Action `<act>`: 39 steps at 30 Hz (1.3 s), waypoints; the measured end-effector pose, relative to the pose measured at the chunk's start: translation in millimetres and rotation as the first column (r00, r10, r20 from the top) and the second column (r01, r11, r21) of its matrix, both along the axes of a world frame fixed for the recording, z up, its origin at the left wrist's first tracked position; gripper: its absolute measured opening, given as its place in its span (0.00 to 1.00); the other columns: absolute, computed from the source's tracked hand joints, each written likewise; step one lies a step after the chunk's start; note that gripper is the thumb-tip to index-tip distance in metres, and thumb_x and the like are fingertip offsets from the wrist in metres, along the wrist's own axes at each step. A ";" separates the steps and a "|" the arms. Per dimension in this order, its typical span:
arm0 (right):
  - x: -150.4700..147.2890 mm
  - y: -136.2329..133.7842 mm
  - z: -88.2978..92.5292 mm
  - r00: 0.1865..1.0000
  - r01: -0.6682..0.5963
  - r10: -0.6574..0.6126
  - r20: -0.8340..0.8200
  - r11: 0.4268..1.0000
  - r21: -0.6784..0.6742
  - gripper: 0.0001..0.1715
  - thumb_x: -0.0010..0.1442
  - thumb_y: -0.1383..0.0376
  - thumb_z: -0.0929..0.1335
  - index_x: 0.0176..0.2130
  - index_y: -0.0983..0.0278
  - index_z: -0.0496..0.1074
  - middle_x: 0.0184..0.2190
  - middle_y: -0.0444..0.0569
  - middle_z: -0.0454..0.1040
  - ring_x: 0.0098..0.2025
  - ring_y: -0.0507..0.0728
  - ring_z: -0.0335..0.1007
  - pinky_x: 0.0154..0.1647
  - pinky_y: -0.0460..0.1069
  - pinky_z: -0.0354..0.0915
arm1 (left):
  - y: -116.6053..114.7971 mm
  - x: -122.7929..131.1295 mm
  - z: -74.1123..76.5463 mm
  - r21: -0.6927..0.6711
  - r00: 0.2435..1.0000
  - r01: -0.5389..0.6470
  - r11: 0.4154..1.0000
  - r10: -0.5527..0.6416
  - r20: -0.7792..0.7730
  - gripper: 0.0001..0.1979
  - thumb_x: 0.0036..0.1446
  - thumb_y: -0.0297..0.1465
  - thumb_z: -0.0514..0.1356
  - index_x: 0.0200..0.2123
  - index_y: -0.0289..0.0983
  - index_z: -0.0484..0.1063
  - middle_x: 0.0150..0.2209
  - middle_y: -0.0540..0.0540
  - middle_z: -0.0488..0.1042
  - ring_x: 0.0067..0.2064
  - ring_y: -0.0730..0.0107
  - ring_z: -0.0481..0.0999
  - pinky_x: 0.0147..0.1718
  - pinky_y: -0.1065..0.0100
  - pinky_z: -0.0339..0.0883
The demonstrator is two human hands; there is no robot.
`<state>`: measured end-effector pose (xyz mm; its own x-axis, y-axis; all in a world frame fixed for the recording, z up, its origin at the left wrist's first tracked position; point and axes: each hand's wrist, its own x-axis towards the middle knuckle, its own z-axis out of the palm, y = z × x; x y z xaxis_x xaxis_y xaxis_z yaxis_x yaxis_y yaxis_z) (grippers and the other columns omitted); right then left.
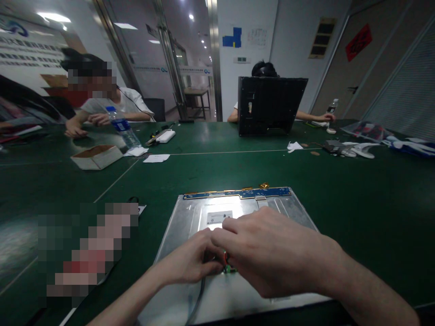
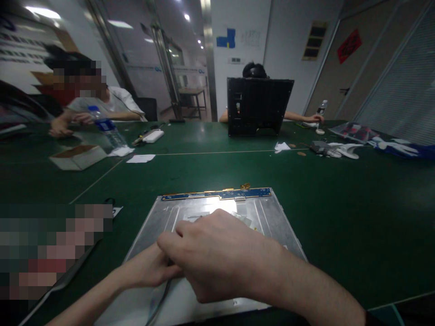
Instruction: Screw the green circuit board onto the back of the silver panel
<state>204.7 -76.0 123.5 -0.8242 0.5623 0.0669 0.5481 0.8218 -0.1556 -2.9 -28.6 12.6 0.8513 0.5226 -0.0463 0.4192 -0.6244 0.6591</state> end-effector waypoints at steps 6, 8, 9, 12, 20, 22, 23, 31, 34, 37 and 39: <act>-0.4 1.8 -2.7 0.999 0.040 -0.040 -0.002 0.999 0.026 0.08 0.65 0.65 0.62 0.42 0.64 0.68 0.31 0.46 0.74 0.26 0.52 0.62 0.22 0.50 0.47 | -0.3 -0.2 -2.3 -0.030 1.000 -0.018 0.999 0.018 -0.008 0.05 0.55 0.29 0.60 0.32 0.36 0.76 0.34 0.46 0.76 0.40 0.60 0.73 0.38 0.66 0.66; 0.0 1.6 -1.3 0.999 0.039 -0.039 -0.008 0.999 0.021 0.09 0.63 0.64 0.63 0.42 0.65 0.69 0.32 0.47 0.73 0.27 0.52 0.62 0.22 0.49 0.48 | 0.0 -0.2 -3.4 -0.042 1.000 -0.015 0.999 0.015 0.007 0.04 0.54 0.29 0.61 0.32 0.36 0.76 0.35 0.46 0.77 0.39 0.61 0.73 0.37 0.67 0.67; 0.2 1.4 -0.4 0.999 0.030 -0.030 -0.014 0.999 0.017 0.09 0.62 0.65 0.64 0.41 0.66 0.69 0.33 0.48 0.73 0.27 0.52 0.61 0.22 0.49 0.49 | 0.1 -0.2 -3.6 -0.047 1.000 -0.013 0.999 0.014 0.019 0.04 0.55 0.29 0.61 0.32 0.36 0.76 0.36 0.46 0.77 0.39 0.61 0.73 0.37 0.67 0.67; 0.6 0.5 1.2 0.999 -0.013 0.013 -0.040 1.000 0.007 0.07 0.57 0.67 0.65 0.38 0.68 0.68 0.34 0.49 0.71 0.27 0.52 0.58 0.21 0.48 0.51 | 0.0 0.0 -3.1 -0.047 0.999 -0.003 0.999 0.005 0.048 0.04 0.55 0.28 0.61 0.32 0.36 0.77 0.37 0.47 0.77 0.39 0.63 0.74 0.37 0.68 0.67; -0.8 1.8 -5.4 0.999 0.036 -0.035 -0.025 0.997 0.071 0.07 0.63 0.65 0.63 0.41 0.65 0.66 0.31 0.47 0.72 0.25 0.52 0.59 0.20 0.49 0.46 | -0.4 -1.0 -4.3 -0.051 1.000 -0.017 0.999 0.018 0.003 0.04 0.54 0.29 0.61 0.31 0.35 0.77 0.34 0.47 0.76 0.39 0.61 0.73 0.37 0.67 0.67; -1.1 2.8 -6.1 0.999 0.049 -0.047 -0.022 0.996 0.070 0.08 0.65 0.63 0.61 0.42 0.64 0.67 0.30 0.46 0.73 0.25 0.52 0.60 0.21 0.49 0.45 | -0.4 -1.3 -5.1 -0.037 1.000 -0.024 0.999 0.024 0.011 0.05 0.54 0.31 0.62 0.30 0.35 0.76 0.32 0.47 0.76 0.38 0.61 0.73 0.37 0.66 0.67; -1.0 2.9 -6.0 0.999 0.050 -0.048 -0.022 0.997 0.065 0.09 0.65 0.63 0.61 0.42 0.64 0.68 0.30 0.46 0.73 0.25 0.52 0.61 0.21 0.49 0.45 | -0.4 -1.4 -5.3 -0.032 0.999 -0.027 0.999 0.028 0.015 0.06 0.54 0.31 0.62 0.30 0.35 0.76 0.32 0.47 0.75 0.38 0.61 0.73 0.37 0.66 0.67; 1.2 0.0 -0.6 1.000 -0.012 0.012 -0.026 1.000 0.015 0.08 0.57 0.67 0.65 0.39 0.66 0.65 0.33 0.47 0.71 0.27 0.52 0.58 0.20 0.48 0.51 | -0.3 -0.5 -3.3 -0.066 1.000 -0.014 0.998 0.015 0.016 0.05 0.55 0.29 0.61 0.33 0.36 0.77 0.36 0.46 0.76 0.39 0.62 0.73 0.41 0.65 0.66; 0.4 0.5 -1.1 1.000 -0.001 0.001 -0.009 1.000 0.026 0.09 0.57 0.68 0.65 0.41 0.65 0.64 0.34 0.47 0.71 0.27 0.52 0.58 0.21 0.48 0.50 | -0.5 0.5 -1.8 -0.064 1.000 -0.024 0.998 0.025 0.015 0.05 0.54 0.29 0.61 0.32 0.35 0.77 0.36 0.46 0.76 0.39 0.61 0.73 0.40 0.65 0.66; -1.0 1.5 -3.6 1.000 0.027 -0.027 0.003 0.999 0.042 0.08 0.61 0.66 0.64 0.42 0.64 0.64 0.33 0.47 0.72 0.26 0.52 0.59 0.21 0.48 0.47 | -0.8 1.3 -0.5 -0.058 0.999 -0.035 0.998 0.035 0.000 0.05 0.53 0.28 0.61 0.31 0.34 0.76 0.33 0.47 0.76 0.37 0.63 0.73 0.37 0.67 0.66; -1.8 1.9 -5.2 0.999 0.045 -0.045 0.001 0.997 0.061 0.07 0.64 0.64 0.62 0.42 0.64 0.65 0.31 0.47 0.73 0.25 0.51 0.59 0.21 0.49 0.45 | -0.9 1.5 -0.4 -0.058 1.000 -0.030 0.998 0.029 -0.010 0.04 0.52 0.27 0.61 0.29 0.34 0.76 0.31 0.48 0.75 0.35 0.64 0.72 0.35 0.68 0.65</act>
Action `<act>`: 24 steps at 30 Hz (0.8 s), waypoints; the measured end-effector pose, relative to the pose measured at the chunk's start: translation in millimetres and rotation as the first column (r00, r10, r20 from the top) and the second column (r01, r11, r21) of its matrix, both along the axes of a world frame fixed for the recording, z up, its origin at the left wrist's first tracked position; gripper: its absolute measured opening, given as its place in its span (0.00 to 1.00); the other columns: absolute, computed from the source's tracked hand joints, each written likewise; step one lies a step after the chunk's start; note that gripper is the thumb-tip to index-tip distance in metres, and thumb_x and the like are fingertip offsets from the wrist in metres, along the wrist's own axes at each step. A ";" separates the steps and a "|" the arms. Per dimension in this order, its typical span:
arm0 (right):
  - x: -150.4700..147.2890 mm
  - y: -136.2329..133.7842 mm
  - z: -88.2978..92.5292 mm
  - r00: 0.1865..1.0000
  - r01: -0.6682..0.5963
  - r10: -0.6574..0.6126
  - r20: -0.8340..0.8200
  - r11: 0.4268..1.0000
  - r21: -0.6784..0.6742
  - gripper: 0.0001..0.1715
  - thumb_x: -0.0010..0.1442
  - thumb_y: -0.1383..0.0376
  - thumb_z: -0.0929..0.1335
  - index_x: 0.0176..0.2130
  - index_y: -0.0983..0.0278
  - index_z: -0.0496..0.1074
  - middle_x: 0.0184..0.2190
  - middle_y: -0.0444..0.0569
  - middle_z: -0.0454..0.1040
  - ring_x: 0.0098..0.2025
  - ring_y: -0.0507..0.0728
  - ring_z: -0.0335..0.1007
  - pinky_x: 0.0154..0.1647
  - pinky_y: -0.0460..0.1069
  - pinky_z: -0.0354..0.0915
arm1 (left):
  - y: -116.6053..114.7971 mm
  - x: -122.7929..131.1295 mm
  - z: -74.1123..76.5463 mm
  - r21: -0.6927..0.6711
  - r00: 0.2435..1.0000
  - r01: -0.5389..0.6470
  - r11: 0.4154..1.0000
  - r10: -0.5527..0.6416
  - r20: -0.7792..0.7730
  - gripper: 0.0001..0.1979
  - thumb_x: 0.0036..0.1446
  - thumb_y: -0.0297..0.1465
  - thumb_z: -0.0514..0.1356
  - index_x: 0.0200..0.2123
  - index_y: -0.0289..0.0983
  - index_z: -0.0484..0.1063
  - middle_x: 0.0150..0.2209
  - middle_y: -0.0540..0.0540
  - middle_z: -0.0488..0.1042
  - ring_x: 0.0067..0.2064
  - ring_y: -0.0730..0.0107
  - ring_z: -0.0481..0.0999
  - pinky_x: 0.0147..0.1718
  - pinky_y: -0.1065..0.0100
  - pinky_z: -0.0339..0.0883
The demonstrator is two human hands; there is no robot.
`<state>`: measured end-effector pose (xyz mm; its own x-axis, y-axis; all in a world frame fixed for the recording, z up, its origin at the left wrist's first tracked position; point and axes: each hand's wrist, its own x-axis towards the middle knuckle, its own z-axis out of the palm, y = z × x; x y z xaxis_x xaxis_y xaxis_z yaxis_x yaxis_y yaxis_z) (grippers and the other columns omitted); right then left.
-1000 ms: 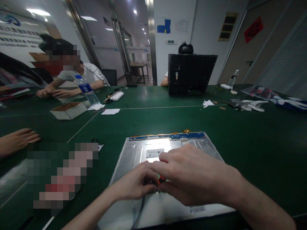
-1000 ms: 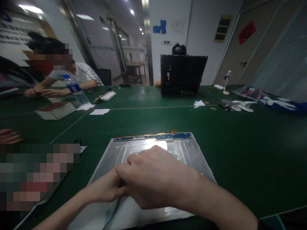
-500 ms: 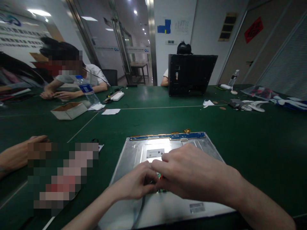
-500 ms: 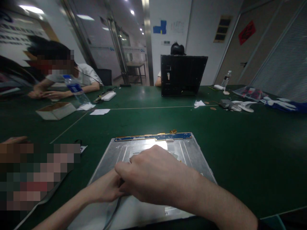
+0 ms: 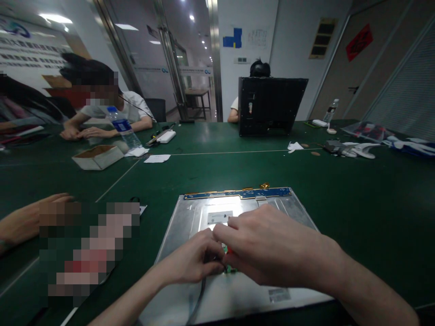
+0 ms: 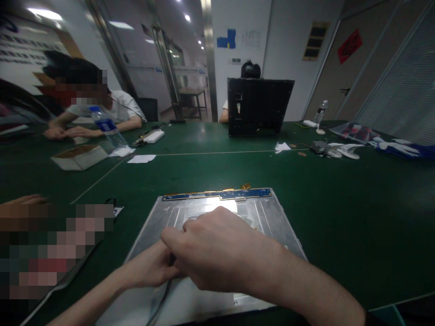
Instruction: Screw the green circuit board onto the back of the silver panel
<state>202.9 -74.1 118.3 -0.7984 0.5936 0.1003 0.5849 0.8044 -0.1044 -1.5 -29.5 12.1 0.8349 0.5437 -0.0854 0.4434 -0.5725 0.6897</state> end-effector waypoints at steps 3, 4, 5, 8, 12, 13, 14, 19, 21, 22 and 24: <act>-0.2 0.2 -0.9 1.000 0.021 -0.021 -0.004 1.000 0.004 0.07 0.65 0.62 0.62 0.41 0.63 0.66 0.28 0.45 0.73 0.23 0.51 0.60 0.21 0.49 0.44 | 0.0 -0.4 -1.0 0.014 1.000 0.012 1.000 -0.012 0.021 0.05 0.53 0.28 0.61 0.28 0.34 0.75 0.30 0.47 0.74 0.35 0.63 0.73 0.35 0.68 0.65; -0.1 0.0 -0.6 1.000 0.022 -0.022 -0.006 1.000 -0.003 0.08 0.65 0.62 0.62 0.41 0.63 0.66 0.28 0.45 0.73 0.24 0.51 0.60 0.21 0.49 0.44 | 0.0 -0.7 -1.5 0.015 0.999 0.014 1.000 -0.014 0.033 0.05 0.54 0.29 0.61 0.28 0.34 0.75 0.31 0.47 0.74 0.36 0.62 0.73 0.35 0.68 0.65; 0.2 -0.2 -0.2 1.000 0.017 -0.017 -0.010 1.000 -0.014 0.08 0.64 0.62 0.63 0.41 0.64 0.66 0.29 0.46 0.73 0.24 0.51 0.60 0.21 0.49 0.45 | 0.1 -0.9 -2.0 0.011 0.999 0.015 1.000 -0.015 0.044 0.05 0.54 0.30 0.61 0.29 0.34 0.75 0.32 0.46 0.75 0.38 0.62 0.73 0.36 0.68 0.66; 0.9 -1.2 1.8 0.999 -0.024 0.023 -0.030 0.999 -0.046 0.09 0.60 0.63 0.65 0.40 0.65 0.65 0.33 0.48 0.72 0.27 0.52 0.61 0.21 0.49 0.50 | 0.5 -1.3 -2.7 -0.014 0.998 0.027 1.000 -0.026 0.063 0.04 0.55 0.29 0.61 0.32 0.35 0.76 0.36 0.46 0.76 0.40 0.61 0.73 0.39 0.67 0.67; 1.0 -2.6 3.7 0.999 -0.044 0.043 -0.025 0.998 -0.045 0.09 0.56 0.67 0.65 0.40 0.66 0.64 0.33 0.47 0.70 0.27 0.52 0.59 0.21 0.48 0.51 | 0.6 0.0 -2.0 0.035 0.996 0.038 0.999 -0.041 0.076 0.05 0.53 0.26 0.60 0.31 0.36 0.77 0.35 0.47 0.77 0.38 0.63 0.73 0.40 0.66 0.67; 0.9 -2.7 3.8 0.999 -0.043 0.042 -0.023 0.998 -0.041 0.09 0.57 0.67 0.65 0.40 0.66 0.64 0.33 0.47 0.71 0.26 0.52 0.59 0.21 0.48 0.51 | 0.4 0.4 -1.7 0.051 0.996 0.037 0.998 -0.041 0.074 0.05 0.53 0.26 0.60 0.30 0.36 0.77 0.34 0.47 0.77 0.37 0.63 0.73 0.39 0.66 0.66; 0.8 -2.6 3.7 0.999 -0.043 0.042 -0.023 0.998 -0.036 0.09 0.58 0.67 0.64 0.41 0.65 0.64 0.33 0.47 0.71 0.26 0.52 0.59 0.21 0.48 0.50 | 0.2 0.8 -1.4 0.064 0.997 0.036 0.997 -0.040 0.071 0.05 0.53 0.26 0.59 0.30 0.36 0.77 0.33 0.47 0.77 0.37 0.63 0.73 0.39 0.67 0.66; -0.2 -0.9 1.5 1.000 -0.022 0.022 -0.015 1.000 -0.005 0.06 0.63 0.66 0.62 0.41 0.64 0.65 0.32 0.47 0.73 0.25 0.52 0.60 0.21 0.49 0.46 | -0.5 1.4 0.4 0.085 0.997 0.033 0.996 -0.038 0.061 0.05 0.52 0.27 0.60 0.29 0.36 0.76 0.31 0.48 0.76 0.36 0.63 0.72 0.38 0.67 0.66; -0.6 -0.5 1.0 1.000 -0.012 0.012 -0.012 1.000 -0.018 0.07 0.65 0.65 0.61 0.41 0.64 0.66 0.31 0.47 0.74 0.26 0.52 0.61 0.22 0.50 0.46 | -0.3 1.3 0.8 0.080 0.998 0.033 0.996 -0.037 0.049 0.04 0.52 0.28 0.60 0.29 0.36 0.76 0.30 0.48 0.75 0.36 0.63 0.72 0.37 0.67 0.66; -0.6 -0.5 1.2 1.000 -0.012 0.012 -0.011 0.999 -0.030 0.08 0.65 0.64 0.61 0.41 0.64 0.66 0.31 0.47 0.74 0.26 0.52 0.62 0.23 0.49 0.46 | -0.2 1.2 1.0 0.075 0.998 0.032 0.997 -0.035 0.043 0.05 0.52 0.29 0.60 0.28 0.36 0.76 0.30 0.48 0.75 0.36 0.63 0.72 0.37 0.67 0.66; -0.2 -1.1 2.5 1.000 -0.013 0.012 -0.007 0.999 -0.048 0.09 0.65 0.63 0.62 0.42 0.64 0.67 0.32 0.48 0.74 0.27 0.52 0.63 0.23 0.49 0.47 | 0.0 1.1 1.2 0.060 0.999 0.031 0.998 -0.033 0.034 0.05 0.53 0.29 0.60 0.28 0.36 0.76 0.31 0.48 0.76 0.36 0.63 0.72 0.37 0.68 0.66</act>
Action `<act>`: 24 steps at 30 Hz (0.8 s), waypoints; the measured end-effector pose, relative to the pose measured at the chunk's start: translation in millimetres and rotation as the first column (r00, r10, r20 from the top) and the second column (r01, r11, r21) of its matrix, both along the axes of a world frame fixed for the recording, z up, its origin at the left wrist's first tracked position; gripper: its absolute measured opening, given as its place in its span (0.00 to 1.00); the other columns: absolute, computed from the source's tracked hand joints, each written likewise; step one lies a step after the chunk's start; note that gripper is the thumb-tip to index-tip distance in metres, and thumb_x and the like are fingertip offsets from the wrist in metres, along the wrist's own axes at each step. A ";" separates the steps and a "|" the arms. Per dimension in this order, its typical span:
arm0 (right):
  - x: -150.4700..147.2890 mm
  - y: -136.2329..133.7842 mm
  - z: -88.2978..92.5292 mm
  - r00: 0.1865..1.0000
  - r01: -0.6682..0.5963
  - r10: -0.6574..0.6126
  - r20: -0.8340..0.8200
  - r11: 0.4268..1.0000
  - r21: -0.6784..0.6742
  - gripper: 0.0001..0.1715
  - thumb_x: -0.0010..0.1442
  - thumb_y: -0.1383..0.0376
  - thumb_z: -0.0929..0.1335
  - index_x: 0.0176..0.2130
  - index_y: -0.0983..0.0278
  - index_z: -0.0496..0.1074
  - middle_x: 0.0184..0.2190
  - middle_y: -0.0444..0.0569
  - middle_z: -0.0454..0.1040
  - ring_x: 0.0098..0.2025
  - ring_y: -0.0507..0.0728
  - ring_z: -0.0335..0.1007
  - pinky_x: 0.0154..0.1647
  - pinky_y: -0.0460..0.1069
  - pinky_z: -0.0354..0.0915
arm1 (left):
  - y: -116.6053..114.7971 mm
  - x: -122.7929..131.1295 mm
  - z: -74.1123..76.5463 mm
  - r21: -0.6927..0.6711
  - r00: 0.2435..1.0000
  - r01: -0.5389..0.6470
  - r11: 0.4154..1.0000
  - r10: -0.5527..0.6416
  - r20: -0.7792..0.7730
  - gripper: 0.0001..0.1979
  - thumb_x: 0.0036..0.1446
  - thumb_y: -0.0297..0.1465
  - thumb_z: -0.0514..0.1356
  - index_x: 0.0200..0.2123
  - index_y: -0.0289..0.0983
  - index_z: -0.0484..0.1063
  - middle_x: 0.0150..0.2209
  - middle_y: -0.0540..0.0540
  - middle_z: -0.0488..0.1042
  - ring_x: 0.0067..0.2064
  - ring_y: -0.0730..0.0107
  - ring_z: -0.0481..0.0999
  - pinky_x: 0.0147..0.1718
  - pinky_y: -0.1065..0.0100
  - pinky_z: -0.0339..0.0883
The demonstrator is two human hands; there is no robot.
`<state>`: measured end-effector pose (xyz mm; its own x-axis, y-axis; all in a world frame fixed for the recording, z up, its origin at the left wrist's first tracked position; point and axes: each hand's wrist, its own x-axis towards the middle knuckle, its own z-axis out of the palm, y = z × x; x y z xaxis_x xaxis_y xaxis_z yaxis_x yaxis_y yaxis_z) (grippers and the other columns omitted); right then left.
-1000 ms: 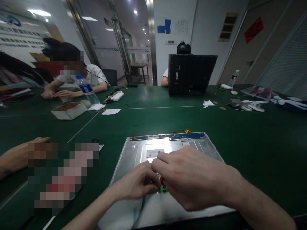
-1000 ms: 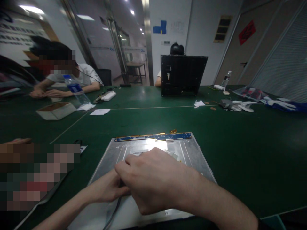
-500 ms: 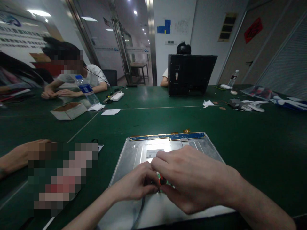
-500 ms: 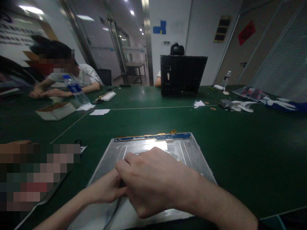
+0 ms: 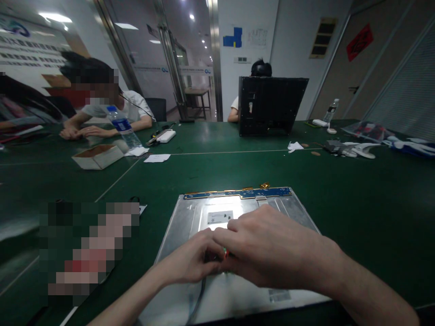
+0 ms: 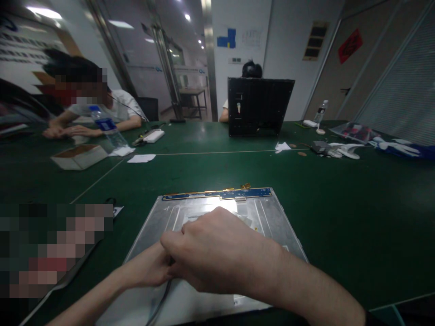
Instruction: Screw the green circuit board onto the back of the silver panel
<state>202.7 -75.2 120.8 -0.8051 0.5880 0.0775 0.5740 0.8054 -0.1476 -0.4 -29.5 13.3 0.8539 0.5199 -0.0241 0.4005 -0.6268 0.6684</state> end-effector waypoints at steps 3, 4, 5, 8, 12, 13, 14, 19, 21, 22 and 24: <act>1.3 -1.5 3.0 1.000 -0.017 0.017 -0.012 0.999 -0.029 0.10 0.60 0.64 0.65 0.42 0.65 0.67 0.33 0.48 0.74 0.27 0.53 0.62 0.22 0.49 0.49 | 0.0 0.2 0.3 -0.012 1.000 0.008 1.000 -0.008 -0.003 0.06 0.54 0.28 0.59 0.30 0.35 0.76 0.33 0.47 0.77 0.37 0.63 0.73 0.38 0.67 0.66; 1.7 -2.0 3.7 0.999 -0.028 0.027 -0.019 0.999 -0.036 0.11 0.58 0.65 0.65 0.42 0.66 0.67 0.34 0.49 0.73 0.27 0.53 0.62 0.22 0.49 0.50 | 0.0 0.3 0.4 -0.008 1.000 0.013 1.000 -0.013 -0.002 0.06 0.54 0.28 0.59 0.30 0.35 0.76 0.33 0.47 0.77 0.36 0.64 0.73 0.39 0.67 0.66; 1.9 -2.3 4.0 0.999 -0.038 0.037 -0.024 0.998 -0.040 0.12 0.57 0.65 0.66 0.43 0.66 0.66 0.34 0.49 0.73 0.27 0.53 0.62 0.22 0.48 0.50 | 0.0 0.5 0.6 -0.004 1.000 0.018 1.000 -0.018 -0.001 0.06 0.53 0.27 0.58 0.30 0.36 0.76 0.33 0.47 0.77 0.36 0.64 0.72 0.39 0.67 0.66; 1.4 -2.4 2.8 0.999 -0.048 0.047 -0.017 0.999 -0.024 0.13 0.57 0.66 0.65 0.43 0.66 0.65 0.34 0.48 0.73 0.27 0.53 0.62 0.22 0.49 0.51 | 0.3 0.9 1.2 0.010 1.000 0.016 1.000 -0.016 -0.001 0.07 0.52 0.26 0.57 0.29 0.36 0.76 0.31 0.48 0.77 0.34 0.65 0.72 0.37 0.68 0.67; 0.0 0.1 -0.9 1.000 -0.030 0.030 -0.002 0.999 0.033 0.08 0.61 0.66 0.63 0.42 0.65 0.65 0.32 0.47 0.74 0.26 0.53 0.62 0.21 0.49 0.48 | 0.3 0.5 1.6 0.009 1.000 0.004 1.000 -0.004 -0.015 0.06 0.52 0.27 0.59 0.28 0.36 0.76 0.30 0.48 0.75 0.35 0.64 0.71 0.35 0.69 0.66; -0.2 0.8 -1.6 1.000 -0.028 0.028 0.000 0.999 0.040 0.07 0.62 0.65 0.62 0.42 0.65 0.65 0.31 0.47 0.74 0.25 0.53 0.62 0.21 0.49 0.47 | 0.1 0.2 1.6 -0.002 1.000 0.003 1.000 -0.003 -0.018 0.06 0.52 0.28 0.59 0.28 0.36 0.76 0.29 0.48 0.75 0.35 0.64 0.71 0.36 0.69 0.67; -0.3 1.4 -2.1 1.000 -0.025 0.025 0.000 0.999 0.042 0.07 0.63 0.64 0.62 0.42 0.64 0.65 0.31 0.46 0.74 0.25 0.52 0.62 0.21 0.50 0.47 | -0.2 -0.1 1.7 -0.012 1.000 -0.001 1.000 0.001 -0.019 0.06 0.53 0.29 0.59 0.29 0.36 0.76 0.30 0.48 0.75 0.35 0.63 0.71 0.36 0.68 0.67; -0.9 0.3 -2.4 1.000 -0.012 0.012 -0.003 0.999 0.035 0.09 0.65 0.61 0.61 0.42 0.64 0.65 0.30 0.46 0.74 0.25 0.52 0.63 0.21 0.50 0.45 | -1.6 -0.6 1.3 -0.032 1.000 -0.014 0.999 0.014 -0.006 0.07 0.55 0.32 0.60 0.31 0.37 0.77 0.34 0.47 0.76 0.37 0.62 0.71 0.40 0.66 0.67; -0.9 -0.9 -1.2 1.000 -0.014 0.014 -0.015 1.000 0.020 0.09 0.63 0.63 0.62 0.42 0.65 0.65 0.32 0.47 0.74 0.27 0.52 0.63 0.21 0.49 0.47 | -1.7 -0.2 0.8 -0.027 1.000 -0.001 1.000 0.001 0.001 0.07 0.54 0.30 0.59 0.31 0.36 0.77 0.33 0.47 0.76 0.36 0.62 0.71 0.40 0.66 0.66; -0.8 -1.4 -0.4 1.000 -0.019 0.019 -0.021 1.000 0.010 0.09 0.62 0.64 0.63 0.42 0.65 0.65 0.33 0.48 0.73 0.28 0.53 0.63 0.21 0.49 0.48 | -1.5 0.0 0.5 -0.021 1.000 0.003 1.000 -0.003 0.005 0.06 0.54 0.29 0.59 0.30 0.36 0.77 0.33 0.47 0.77 0.36 0.62 0.71 0.40 0.66 0.66; -0.6 -1.8 1.1 0.999 -0.040 0.040 -0.027 0.999 -0.010 0.10 0.58 0.65 0.65 0.41 0.66 0.65 0.34 0.49 0.72 0.28 0.53 0.63 0.21 0.48 0.50 | -0.9 0.3 0.1 -0.002 1.000 0.004 1.000 -0.004 0.009 0.06 0.52 0.28 0.59 0.30 0.36 0.77 0.33 0.47 0.77 0.36 0.62 0.71 0.40 0.66 0.66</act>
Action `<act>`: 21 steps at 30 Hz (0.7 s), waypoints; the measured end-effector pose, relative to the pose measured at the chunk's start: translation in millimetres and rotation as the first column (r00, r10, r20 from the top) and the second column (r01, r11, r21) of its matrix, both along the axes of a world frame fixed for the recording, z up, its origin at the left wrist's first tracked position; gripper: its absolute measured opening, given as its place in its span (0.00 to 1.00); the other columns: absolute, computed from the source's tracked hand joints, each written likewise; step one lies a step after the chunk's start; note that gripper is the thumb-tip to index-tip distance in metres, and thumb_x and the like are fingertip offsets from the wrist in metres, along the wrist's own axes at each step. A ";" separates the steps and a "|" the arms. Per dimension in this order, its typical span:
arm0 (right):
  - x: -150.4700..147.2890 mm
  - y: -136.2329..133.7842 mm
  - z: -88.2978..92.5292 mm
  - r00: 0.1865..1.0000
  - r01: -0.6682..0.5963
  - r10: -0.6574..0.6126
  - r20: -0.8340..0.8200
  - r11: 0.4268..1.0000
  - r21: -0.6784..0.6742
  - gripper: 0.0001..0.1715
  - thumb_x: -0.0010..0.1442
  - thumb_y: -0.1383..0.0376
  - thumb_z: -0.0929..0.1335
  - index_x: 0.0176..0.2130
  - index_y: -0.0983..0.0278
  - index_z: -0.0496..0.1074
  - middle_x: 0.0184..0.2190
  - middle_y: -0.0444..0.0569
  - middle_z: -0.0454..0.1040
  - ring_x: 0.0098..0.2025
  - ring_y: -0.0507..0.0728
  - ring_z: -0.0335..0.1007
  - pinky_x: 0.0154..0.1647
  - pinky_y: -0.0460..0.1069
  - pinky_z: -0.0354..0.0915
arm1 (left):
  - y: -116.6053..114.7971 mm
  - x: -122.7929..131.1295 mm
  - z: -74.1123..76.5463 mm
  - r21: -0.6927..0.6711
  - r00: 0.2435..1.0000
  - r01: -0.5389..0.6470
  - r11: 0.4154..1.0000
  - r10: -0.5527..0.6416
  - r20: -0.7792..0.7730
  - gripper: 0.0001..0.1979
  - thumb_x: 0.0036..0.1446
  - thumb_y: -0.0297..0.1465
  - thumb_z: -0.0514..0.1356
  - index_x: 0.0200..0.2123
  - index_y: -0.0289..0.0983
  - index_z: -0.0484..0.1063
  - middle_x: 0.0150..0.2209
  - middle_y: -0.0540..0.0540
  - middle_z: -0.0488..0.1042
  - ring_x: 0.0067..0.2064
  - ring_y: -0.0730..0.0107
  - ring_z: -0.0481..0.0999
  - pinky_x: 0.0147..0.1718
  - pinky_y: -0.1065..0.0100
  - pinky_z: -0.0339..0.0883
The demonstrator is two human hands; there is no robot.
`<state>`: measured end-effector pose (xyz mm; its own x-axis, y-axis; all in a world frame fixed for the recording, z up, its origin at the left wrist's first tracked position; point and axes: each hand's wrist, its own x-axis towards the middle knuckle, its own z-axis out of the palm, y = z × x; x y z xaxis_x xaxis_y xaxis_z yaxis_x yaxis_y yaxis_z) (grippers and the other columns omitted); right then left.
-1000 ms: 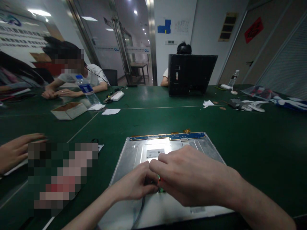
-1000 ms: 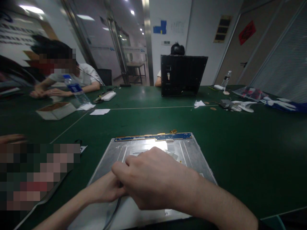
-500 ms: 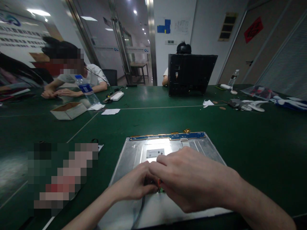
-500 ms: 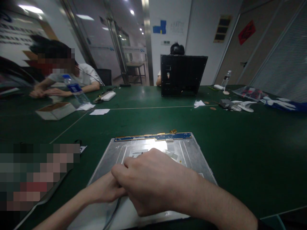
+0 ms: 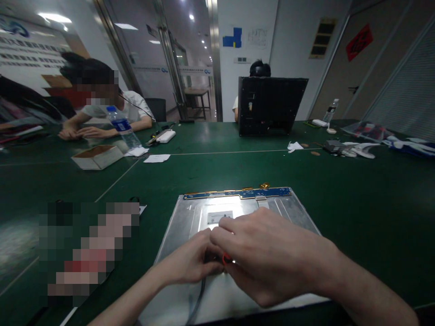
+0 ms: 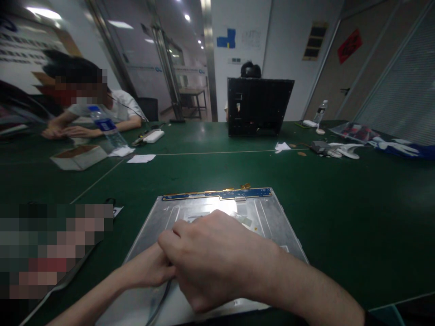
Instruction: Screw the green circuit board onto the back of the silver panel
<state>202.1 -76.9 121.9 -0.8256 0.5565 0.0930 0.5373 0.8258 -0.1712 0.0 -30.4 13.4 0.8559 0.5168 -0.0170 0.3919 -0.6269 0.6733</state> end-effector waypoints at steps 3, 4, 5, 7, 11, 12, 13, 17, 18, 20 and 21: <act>-0.2 0.3 0.7 1.000 -0.024 0.024 0.001 1.000 -0.006 0.11 0.56 0.67 0.65 0.42 0.66 0.64 0.34 0.48 0.72 0.27 0.52 0.62 0.21 0.48 0.51 | 0.8 0.0 0.3 0.016 1.000 0.006 1.000 -0.006 -0.005 0.06 0.52 0.27 0.58 0.29 0.36 0.76 0.33 0.47 0.77 0.34 0.64 0.71 0.40 0.66 0.66; -0.5 0.5 0.4 1.000 -0.023 0.023 0.001 1.000 0.003 0.11 0.57 0.67 0.65 0.42 0.66 0.64 0.34 0.48 0.72 0.27 0.52 0.62 0.21 0.49 0.50 | 0.9 -0.1 0.6 0.018 1.000 0.007 1.000 -0.007 -0.004 0.06 0.52 0.27 0.58 0.29 0.36 0.76 0.32 0.47 0.77 0.33 0.64 0.71 0.39 0.66 0.66; -0.9 0.7 -0.1 1.000 -0.018 0.018 0.001 1.000 0.015 0.11 0.58 0.67 0.64 0.42 0.66 0.64 0.33 0.48 0.73 0.27 0.52 0.62 0.21 0.49 0.50 | 0.9 -0.2 1.0 0.018 1.000 0.008 1.000 -0.008 -0.003 0.07 0.52 0.28 0.57 0.28 0.36 0.76 0.31 0.47 0.76 0.33 0.64 0.71 0.39 0.66 0.66; -1.7 1.3 -1.5 1.000 -0.001 0.001 0.005 0.999 0.044 0.09 0.60 0.66 0.63 0.42 0.66 0.64 0.32 0.47 0.74 0.27 0.52 0.63 0.21 0.49 0.48 | 0.6 -0.1 1.9 0.018 1.000 0.008 1.000 -0.008 0.000 0.08 0.54 0.30 0.58 0.27 0.36 0.75 0.29 0.48 0.75 0.33 0.64 0.71 0.38 0.67 0.66; -1.9 2.5 -4.5 1.000 0.023 -0.025 0.016 0.997 0.071 0.08 0.64 0.63 0.63 0.41 0.65 0.66 0.29 0.46 0.74 0.25 0.52 0.63 0.20 0.50 0.45 | 0.3 0.9 2.7 0.002 1.000 0.013 1.000 -0.013 -0.002 0.10 0.55 0.33 0.58 0.24 0.36 0.73 0.26 0.48 0.73 0.33 0.64 0.71 0.35 0.68 0.66; -1.7 2.6 -4.8 1.000 0.024 -0.025 0.014 0.997 0.068 0.09 0.65 0.61 0.62 0.42 0.64 0.66 0.29 0.46 0.74 0.25 0.52 0.63 0.20 0.50 0.45 | 0.3 1.1 2.5 -0.007 1.000 0.011 1.000 -0.011 -0.008 0.09 0.54 0.32 0.58 0.24 0.36 0.73 0.26 0.48 0.73 0.33 0.64 0.71 0.34 0.69 0.66; -1.4 2.6 -4.9 1.000 0.022 -0.023 0.011 0.998 0.063 0.10 0.65 0.60 0.62 0.42 0.64 0.67 0.29 0.45 0.74 0.25 0.52 0.64 0.21 0.50 0.46 | 0.3 1.1 2.2 -0.017 1.000 0.001 1.000 -0.001 -0.019 0.08 0.54 0.31 0.58 0.25 0.36 0.73 0.27 0.48 0.73 0.33 0.64 0.71 0.34 0.69 0.66; 0.0 1.3 -1.8 1.000 0.002 -0.002 -0.010 1.000 0.003 0.10 0.62 0.62 0.64 0.42 0.65 0.67 0.32 0.47 0.74 0.27 0.52 0.64 0.21 0.49 0.49 | 0.6 0.3 0.4 -0.039 0.996 -0.037 0.999 0.034 -0.080 0.05 0.52 0.28 0.58 0.27 0.34 0.73 0.28 0.48 0.75 0.32 0.65 0.72 0.32 0.71 0.66; 0.4 0.9 -0.6 1.000 -0.003 0.003 -0.012 1.000 -0.011 0.11 0.60 0.63 0.64 0.43 0.66 0.66 0.33 0.47 0.74 0.27 0.52 0.64 0.21 0.49 0.50 | 0.7 0.1 0.1 -0.038 0.996 -0.034 0.999 0.031 -0.088 0.05 0.52 0.27 0.58 0.28 0.34 0.73 0.29 0.48 0.76 0.32 0.65 0.73 0.32 0.71 0.66; 0.8 0.1 1.2 1.000 -0.011 0.011 -0.012 1.000 -0.028 0.12 0.57 0.66 0.65 0.43 0.66 0.66 0.33 0.47 0.74 0.27 0.52 0.63 0.21 0.48 0.51 | 0.7 -0.3 -0.1 -0.040 0.996 -0.023 0.999 0.019 -0.089 0.05 0.52 0.27 0.58 0.28 0.35 0.74 0.30 0.48 0.77 0.33 0.64 0.73 0.33 0.71 0.66; 0.8 -0.2 1.7 1.000 -0.013 0.013 -0.010 1.000 -0.024 0.13 0.56 0.66 0.66 0.43 0.66 0.65 0.33 0.47 0.73 0.27 0.52 0.63 0.21 0.48 0.51 | 0.6 -0.3 -0.1 -0.045 0.996 -0.022 0.999 0.018 -0.084 0.05 0.52 0.27 0.58 0.29 0.35 0.74 0.30 0.48 0.77 0.34 0.64 0.73 0.33 0.71 0.67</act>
<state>202.9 -77.1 123.6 -0.8319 0.5480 0.0878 0.5250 0.8283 -0.1959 -0.4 -29.9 13.3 0.8402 0.5305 -0.1123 0.4599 -0.5875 0.6658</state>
